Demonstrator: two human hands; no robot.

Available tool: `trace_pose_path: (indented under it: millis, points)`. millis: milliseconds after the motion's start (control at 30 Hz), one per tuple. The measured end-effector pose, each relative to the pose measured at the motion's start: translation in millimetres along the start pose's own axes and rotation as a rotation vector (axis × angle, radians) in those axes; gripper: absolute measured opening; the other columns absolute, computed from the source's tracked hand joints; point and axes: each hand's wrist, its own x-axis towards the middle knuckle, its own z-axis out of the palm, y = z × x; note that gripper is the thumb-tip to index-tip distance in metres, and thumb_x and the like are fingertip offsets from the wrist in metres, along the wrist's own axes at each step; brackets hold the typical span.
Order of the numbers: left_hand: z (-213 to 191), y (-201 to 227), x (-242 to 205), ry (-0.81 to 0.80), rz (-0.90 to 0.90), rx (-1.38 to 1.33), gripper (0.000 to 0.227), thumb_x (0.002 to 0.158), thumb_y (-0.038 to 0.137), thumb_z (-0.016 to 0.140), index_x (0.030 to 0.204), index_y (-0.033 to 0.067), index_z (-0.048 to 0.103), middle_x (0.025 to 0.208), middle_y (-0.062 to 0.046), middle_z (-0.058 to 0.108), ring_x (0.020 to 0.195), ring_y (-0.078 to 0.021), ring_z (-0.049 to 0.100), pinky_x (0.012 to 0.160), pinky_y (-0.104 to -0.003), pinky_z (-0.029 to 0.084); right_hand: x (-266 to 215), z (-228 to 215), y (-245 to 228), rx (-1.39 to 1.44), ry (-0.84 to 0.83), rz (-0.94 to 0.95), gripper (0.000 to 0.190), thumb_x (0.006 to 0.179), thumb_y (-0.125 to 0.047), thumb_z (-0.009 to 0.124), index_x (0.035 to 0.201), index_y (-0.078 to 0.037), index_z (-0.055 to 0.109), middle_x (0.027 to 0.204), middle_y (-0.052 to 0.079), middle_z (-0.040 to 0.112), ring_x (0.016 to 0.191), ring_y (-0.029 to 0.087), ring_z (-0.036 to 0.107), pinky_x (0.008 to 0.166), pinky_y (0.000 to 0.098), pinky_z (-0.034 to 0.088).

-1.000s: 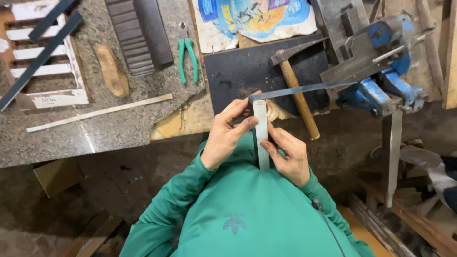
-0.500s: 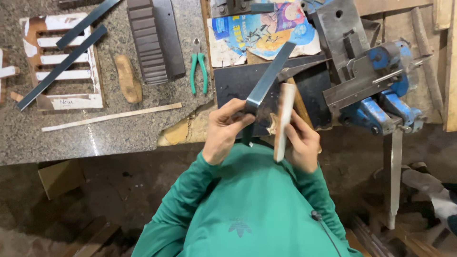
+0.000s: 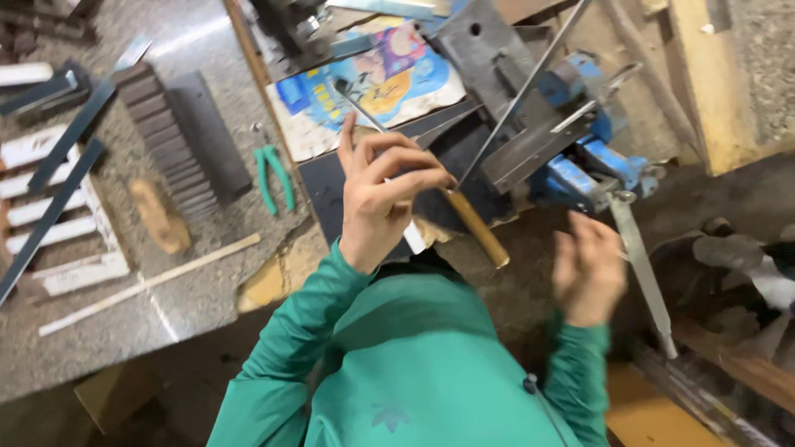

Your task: The person assembles a metal frame by cutting white plastic strips to size using a manual guillotine cutter and hammering them into a metal jig. They repeatedly pick up metal bars, cut the plastic, and fit the pieces together on a workbench.

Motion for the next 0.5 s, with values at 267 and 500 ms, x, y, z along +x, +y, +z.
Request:
trace_pose_path:
  millis: [267, 500]
  points:
    - [96.5, -102.2, 49.3, -0.095, 0.01, 0.035, 0.041, 0.076, -0.016, 0.068, 0.105, 0.0112, 0.079, 0.108, -0.004, 0.07, 0.117, -0.0285, 0.059, 0.097, -0.041, 0.054, -107.8, -15.5, 266.1, -0.24, -0.384, 0.507, 0.056, 0.083, -0.046, 0.085, 0.115, -0.002, 0.072, 0.097, 0.019, 0.071, 0.094, 0.035, 0.068, 0.088, 0.0448, 0.053]
    - [160.3, -187.3, 80.5, -0.17, 0.194, 0.081, 0.026, 0.078, -0.007, 0.076, 0.099, 0.0093, 0.077, 0.103, -0.002, 0.07, 0.111, -0.0255, 0.06, 0.111, -0.052, 0.04, -159.6, -59.9, 307.2, -0.337, -0.443, 0.719, 0.05, 0.08, -0.049, 0.087, 0.105, -0.008, 0.077, 0.072, 0.015, 0.071, 0.066, 0.03, 0.068, 0.076, 0.0421, 0.055]
